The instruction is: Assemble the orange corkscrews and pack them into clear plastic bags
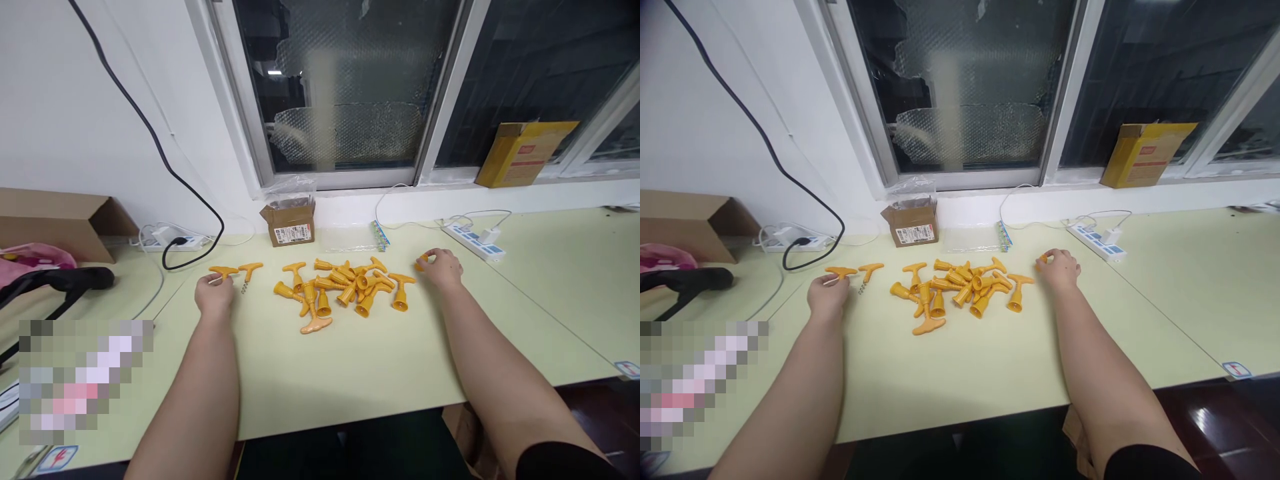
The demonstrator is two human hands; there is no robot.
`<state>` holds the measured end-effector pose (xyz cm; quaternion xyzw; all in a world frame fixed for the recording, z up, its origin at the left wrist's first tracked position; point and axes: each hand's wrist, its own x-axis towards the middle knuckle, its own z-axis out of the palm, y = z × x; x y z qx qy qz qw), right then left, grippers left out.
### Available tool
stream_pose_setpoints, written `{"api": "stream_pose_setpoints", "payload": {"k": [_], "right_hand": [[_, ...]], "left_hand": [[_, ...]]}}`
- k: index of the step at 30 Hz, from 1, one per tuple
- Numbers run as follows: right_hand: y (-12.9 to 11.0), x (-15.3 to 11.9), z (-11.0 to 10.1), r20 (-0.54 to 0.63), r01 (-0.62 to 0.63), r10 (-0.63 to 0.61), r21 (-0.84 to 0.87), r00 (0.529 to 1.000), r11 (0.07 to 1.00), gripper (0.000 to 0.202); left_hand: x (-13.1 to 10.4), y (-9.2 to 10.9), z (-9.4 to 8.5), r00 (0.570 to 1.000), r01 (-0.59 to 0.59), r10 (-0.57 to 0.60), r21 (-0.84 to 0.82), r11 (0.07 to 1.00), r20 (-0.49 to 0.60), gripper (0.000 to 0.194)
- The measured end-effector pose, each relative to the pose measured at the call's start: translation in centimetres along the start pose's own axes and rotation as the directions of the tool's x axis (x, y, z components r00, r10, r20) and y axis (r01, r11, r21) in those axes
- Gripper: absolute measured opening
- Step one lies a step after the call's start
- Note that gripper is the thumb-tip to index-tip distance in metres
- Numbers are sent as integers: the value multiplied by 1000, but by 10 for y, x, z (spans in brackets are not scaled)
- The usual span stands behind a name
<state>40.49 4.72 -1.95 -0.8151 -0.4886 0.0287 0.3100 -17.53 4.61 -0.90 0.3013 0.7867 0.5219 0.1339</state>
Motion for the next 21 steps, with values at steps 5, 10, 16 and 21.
{"api": "stream_pose_setpoints", "payload": {"k": [5, 10, 16, 21], "right_hand": [[1, 0, 1, -30, -8, 7, -20, 1000, 1000, 37], [-17, -10, -8, -215, 195, -176, 70, 960, 978, 37], [-50, -37, -20, 210, 314, -347, 173, 914, 933, 21], [-58, -49, -21, 505, 255, -241, 43, 829, 966, 31]], "left_hand": [[1, 0, -2, 999, -22, 18, 116, 993, 33, 33], [-5, 9, -5, 996, -66, 52, 204, 977, 72, 35], [-11, 16, -7, 993, -94, 72, 251, 963, 96, 33], [-14, 18, -7, 990, -113, 83, 299, 948, 112, 33]]}}
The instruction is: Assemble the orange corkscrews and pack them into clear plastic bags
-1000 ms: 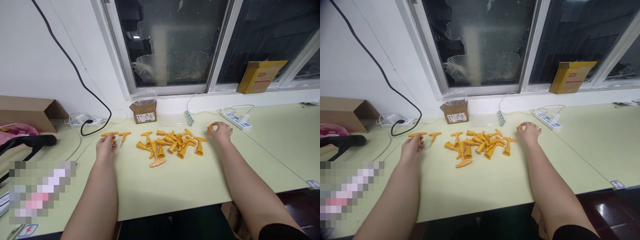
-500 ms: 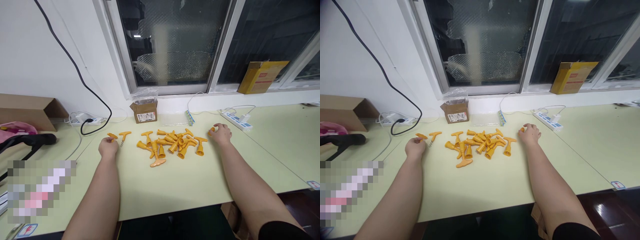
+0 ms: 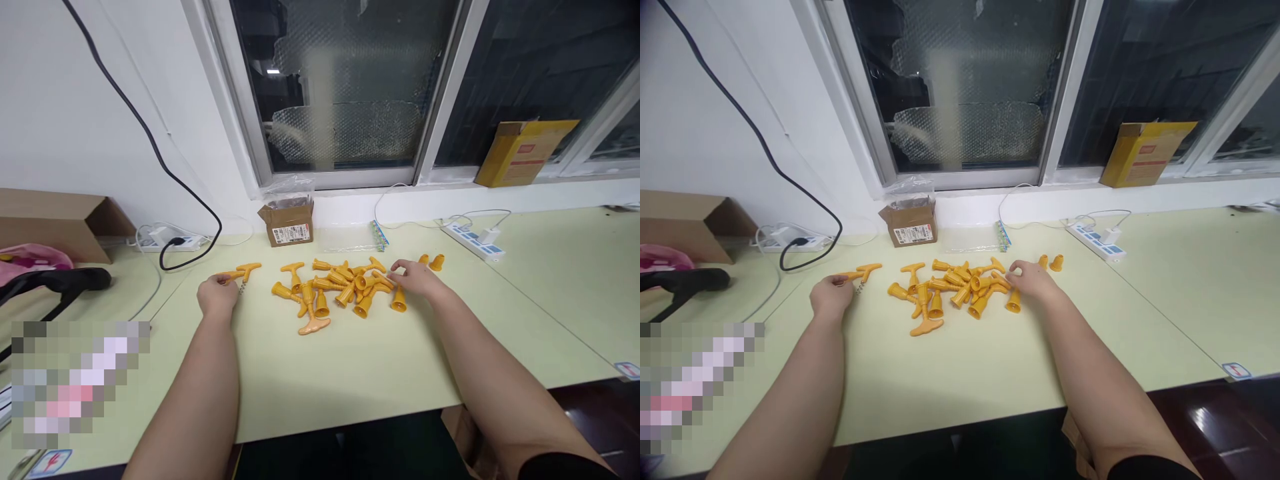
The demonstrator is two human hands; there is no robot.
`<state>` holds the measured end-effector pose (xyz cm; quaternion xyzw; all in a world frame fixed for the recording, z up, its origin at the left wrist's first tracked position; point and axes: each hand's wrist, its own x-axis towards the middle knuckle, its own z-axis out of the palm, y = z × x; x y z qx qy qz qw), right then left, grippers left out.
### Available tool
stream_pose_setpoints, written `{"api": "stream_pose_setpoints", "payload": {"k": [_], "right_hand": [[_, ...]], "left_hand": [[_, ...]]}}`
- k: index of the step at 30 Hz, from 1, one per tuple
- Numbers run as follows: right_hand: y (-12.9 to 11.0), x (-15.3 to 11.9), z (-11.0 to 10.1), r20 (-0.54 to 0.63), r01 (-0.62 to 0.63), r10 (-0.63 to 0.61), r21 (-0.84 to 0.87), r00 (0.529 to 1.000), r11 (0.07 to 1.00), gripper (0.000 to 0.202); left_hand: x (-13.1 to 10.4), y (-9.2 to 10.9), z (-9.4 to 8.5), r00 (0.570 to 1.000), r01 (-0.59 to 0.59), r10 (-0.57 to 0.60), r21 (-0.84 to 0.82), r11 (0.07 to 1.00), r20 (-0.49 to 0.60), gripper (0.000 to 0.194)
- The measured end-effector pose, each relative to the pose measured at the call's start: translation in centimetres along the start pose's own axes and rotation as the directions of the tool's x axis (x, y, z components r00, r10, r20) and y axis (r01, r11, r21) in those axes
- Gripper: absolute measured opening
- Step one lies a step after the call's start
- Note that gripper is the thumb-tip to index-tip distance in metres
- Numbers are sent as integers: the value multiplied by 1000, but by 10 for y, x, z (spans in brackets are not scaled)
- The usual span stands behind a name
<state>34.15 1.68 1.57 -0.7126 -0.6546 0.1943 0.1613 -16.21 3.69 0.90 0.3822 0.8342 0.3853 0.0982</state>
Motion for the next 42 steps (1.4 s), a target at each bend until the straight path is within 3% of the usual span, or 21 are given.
{"api": "stream_pose_setpoints", "payload": {"k": [6, 9, 11, 14, 16, 18, 20, 22, 24, 25, 28, 31, 33, 35, 39, 42], "right_hand": [[-4, 1, 0, 57, -89, 94, -90, 994, 992, 39], [-5, 2, 0, 47, -131, 140, -147, 989, 980, 43], [-5, 3, 1, 47, -151, 160, -154, 986, 976, 40], [-4, 3, 3, 19, -152, 154, -92, 988, 984, 33], [-4, 2, 3, -81, -112, 112, -3, 990, 994, 29], [-6, 0, 1, -208, -4, 37, 153, 977, 988, 30], [-12, -5, -1, -264, 162, -56, 402, 963, 901, 35], [-21, -12, -1, -192, 260, -176, 676, 965, 689, 45], [-33, -22, 2, -29, 205, -345, 850, 938, 485, 55], [-39, -27, 5, 60, 150, -432, 888, 900, 435, 58], [-57, -40, 20, 290, 5, -601, 898, 745, 440, 56], [-70, -48, 35, 408, -100, -641, 882, 650, 460, 49], [-75, -51, 39, 426, -137, -633, 881, 646, 452, 49], [-76, -51, 37, 433, -167, -614, 881, 660, 442, 48], [-68, -46, 24, 498, -252, -552, 851, 669, 461, 47], [-61, -41, 20, 466, -228, -494, 854, 734, 467, 42]], "left_hand": [[1, -1, 2, 999, -41, 42, 35, 999, -1, 32], [-5, 3, 1, 978, -176, 182, 62, 982, -100, 25], [-12, 11, 0, 931, -310, 316, 58, 949, -185, 18], [-32, 28, 1, 838, -501, 491, 20, 865, -238, 11], [-50, 41, 4, 772, -616, 600, -17, 788, -209, 7], [-72, 54, 8, 708, -703, 687, -82, 706, -160, 5], [-97, 64, 11, 633, -770, 767, -184, 611, -103, 6], [-121, 71, 14, 531, -807, 847, -314, 500, -14, 12], [-143, 76, 16, 398, -808, 913, -434, 397, 94, 27], [-151, 77, 17, 337, -801, 930, -475, 364, 143, 36], [-168, 79, 19, 199, -755, 953, -584, 297, 228, 52], [-174, 80, 21, 116, -701, 963, -667, 252, 243, 38], [-173, 80, 21, 96, -677, 958, -687, 262, 271, 27], [-171, 79, 21, 115, -669, 944, -678, 304, 310, 21], [-163, 78, 21, 258, -675, 921, -628, 387, 291, 20], [-157, 76, 24, 336, -668, 905, -612, 423, 260, 23]]}}
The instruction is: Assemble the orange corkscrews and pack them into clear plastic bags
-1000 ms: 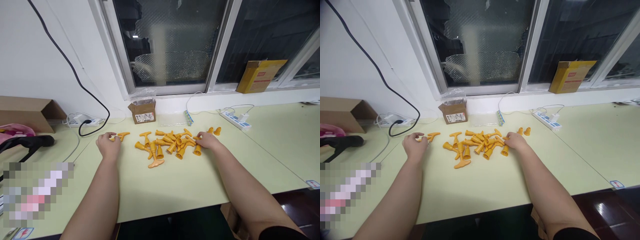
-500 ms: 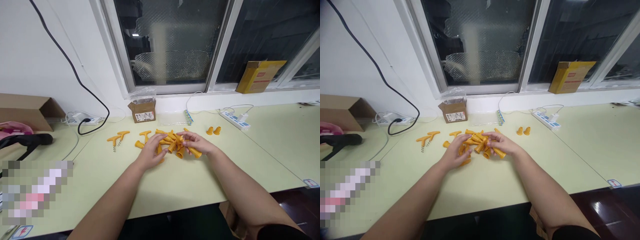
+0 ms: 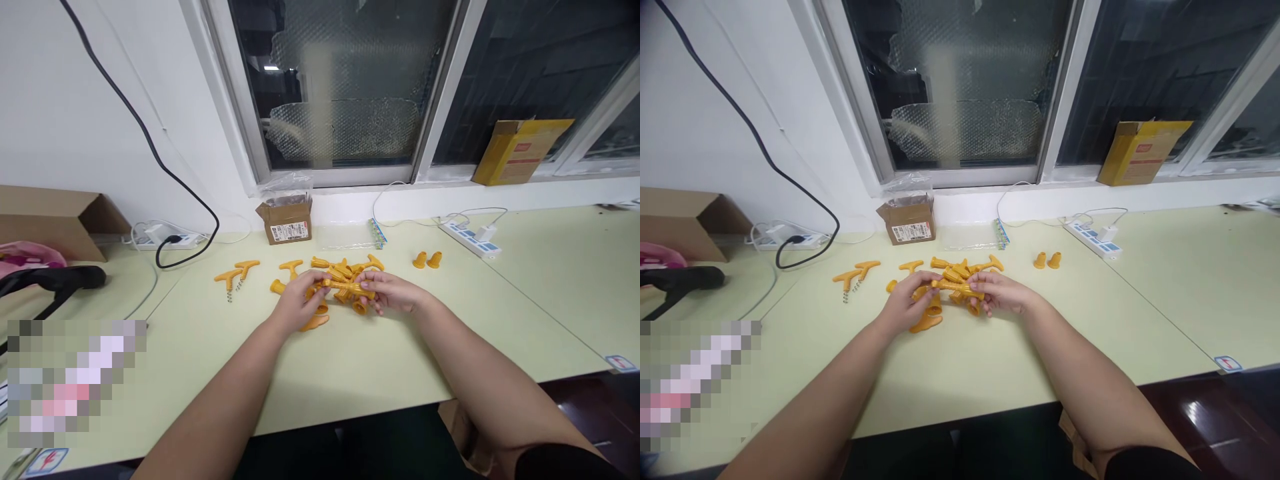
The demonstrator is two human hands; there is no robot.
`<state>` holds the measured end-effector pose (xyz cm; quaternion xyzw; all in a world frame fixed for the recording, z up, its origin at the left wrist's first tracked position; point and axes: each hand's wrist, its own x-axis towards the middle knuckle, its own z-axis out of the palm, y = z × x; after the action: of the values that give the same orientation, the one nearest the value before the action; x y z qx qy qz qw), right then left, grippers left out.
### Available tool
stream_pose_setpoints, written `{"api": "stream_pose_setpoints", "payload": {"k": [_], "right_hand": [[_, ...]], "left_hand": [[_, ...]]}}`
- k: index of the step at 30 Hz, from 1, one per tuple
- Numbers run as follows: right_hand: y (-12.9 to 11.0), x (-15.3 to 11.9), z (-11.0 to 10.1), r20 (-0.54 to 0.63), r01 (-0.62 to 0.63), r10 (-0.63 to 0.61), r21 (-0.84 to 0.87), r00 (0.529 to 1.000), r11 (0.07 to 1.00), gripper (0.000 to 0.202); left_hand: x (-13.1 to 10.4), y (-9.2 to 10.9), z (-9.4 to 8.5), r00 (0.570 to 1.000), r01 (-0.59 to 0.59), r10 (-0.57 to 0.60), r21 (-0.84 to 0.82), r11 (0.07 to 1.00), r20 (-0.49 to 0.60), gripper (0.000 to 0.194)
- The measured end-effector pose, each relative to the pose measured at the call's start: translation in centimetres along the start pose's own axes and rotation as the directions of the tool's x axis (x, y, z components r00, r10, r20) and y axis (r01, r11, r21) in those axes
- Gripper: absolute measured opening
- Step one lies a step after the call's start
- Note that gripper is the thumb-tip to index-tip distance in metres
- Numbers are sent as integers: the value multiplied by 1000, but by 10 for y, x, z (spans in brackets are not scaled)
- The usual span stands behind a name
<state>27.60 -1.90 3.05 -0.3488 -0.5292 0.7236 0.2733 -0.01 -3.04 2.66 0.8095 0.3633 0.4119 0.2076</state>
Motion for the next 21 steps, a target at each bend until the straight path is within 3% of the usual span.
{"api": "stream_pose_setpoints", "payload": {"k": [2, 5, 10, 12, 16, 18, 21], "right_hand": [[2, 2, -3, -56, 65, -68, -44, 996, 997, 40], [6, 7, -2, -44, 211, -221, -169, 974, 963, 40], [9, 7, 3, -41, 325, -364, -369, 930, 871, 35], [7, 5, 4, -48, 358, -440, -504, 897, 786, 30], [3, 4, 8, 24, 423, -630, -761, 776, 492, 19], [3, 7, 10, 35, 427, -662, -789, 749, 441, 16], [8, 12, 10, -40, 390, -654, -774, 756, 498, 17]], "left_hand": [[0, -3, 0, 999, 32, -32, -6, 999, -3, 23], [1, -6, 2, 993, 116, -118, -74, 991, -29, 24], [3, -1, 3, 959, 247, -280, -358, 900, -42, 41], [4, 2, 2, 924, 343, -383, -442, 829, -1, 42], [6, -1, 0, 834, 506, -549, -471, 723, 55, 34], [6, -6, 1, 845, 508, -527, -443, 739, 92, 28], [5, -11, 2, 908, 418, -403, -304, 856, 114, 23]]}}
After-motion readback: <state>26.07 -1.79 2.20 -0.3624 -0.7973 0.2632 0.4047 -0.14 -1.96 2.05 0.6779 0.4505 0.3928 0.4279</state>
